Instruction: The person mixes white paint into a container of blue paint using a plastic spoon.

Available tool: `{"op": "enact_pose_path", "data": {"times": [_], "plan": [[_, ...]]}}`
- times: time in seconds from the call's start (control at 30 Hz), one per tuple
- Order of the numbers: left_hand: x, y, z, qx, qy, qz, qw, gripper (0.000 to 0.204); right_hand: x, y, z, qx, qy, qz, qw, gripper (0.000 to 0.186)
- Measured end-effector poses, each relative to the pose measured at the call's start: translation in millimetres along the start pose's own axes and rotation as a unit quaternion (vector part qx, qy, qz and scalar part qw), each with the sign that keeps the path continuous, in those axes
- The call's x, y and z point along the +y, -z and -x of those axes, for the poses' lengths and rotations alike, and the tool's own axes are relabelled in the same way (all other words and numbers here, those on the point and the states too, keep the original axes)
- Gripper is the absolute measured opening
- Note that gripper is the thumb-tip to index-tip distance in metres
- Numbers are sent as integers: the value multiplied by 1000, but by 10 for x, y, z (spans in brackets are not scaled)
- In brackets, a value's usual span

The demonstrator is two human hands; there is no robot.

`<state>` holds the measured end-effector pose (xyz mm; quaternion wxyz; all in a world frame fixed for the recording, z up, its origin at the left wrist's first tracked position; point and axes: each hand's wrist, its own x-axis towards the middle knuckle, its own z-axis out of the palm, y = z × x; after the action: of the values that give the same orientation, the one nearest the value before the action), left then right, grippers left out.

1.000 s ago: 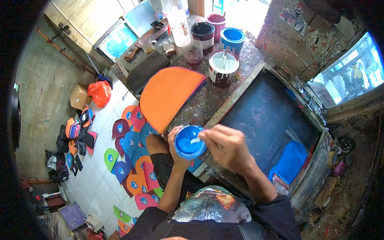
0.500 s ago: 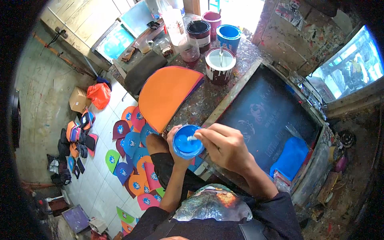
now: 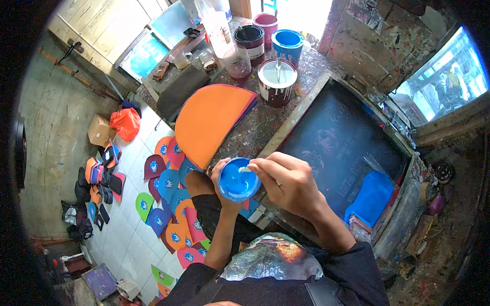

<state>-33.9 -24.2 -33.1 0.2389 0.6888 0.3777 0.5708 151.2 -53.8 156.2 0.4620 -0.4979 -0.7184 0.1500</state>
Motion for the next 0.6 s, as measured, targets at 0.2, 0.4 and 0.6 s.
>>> {"op": "enact_pose_path", "data": {"times": [0.2,0.4,0.6], "plan": [[56,15,-15,3,18,26,999,97,-18,-34,11,-21,15,-13,1000,8],[37,-13,-38,9,1,22,1000,99,20,-65,70,-52,15,-18,998,9],[69,-30,-41,7,-1,21,1000,98,49,-132,136,-54,28,-4,998,9]]}}
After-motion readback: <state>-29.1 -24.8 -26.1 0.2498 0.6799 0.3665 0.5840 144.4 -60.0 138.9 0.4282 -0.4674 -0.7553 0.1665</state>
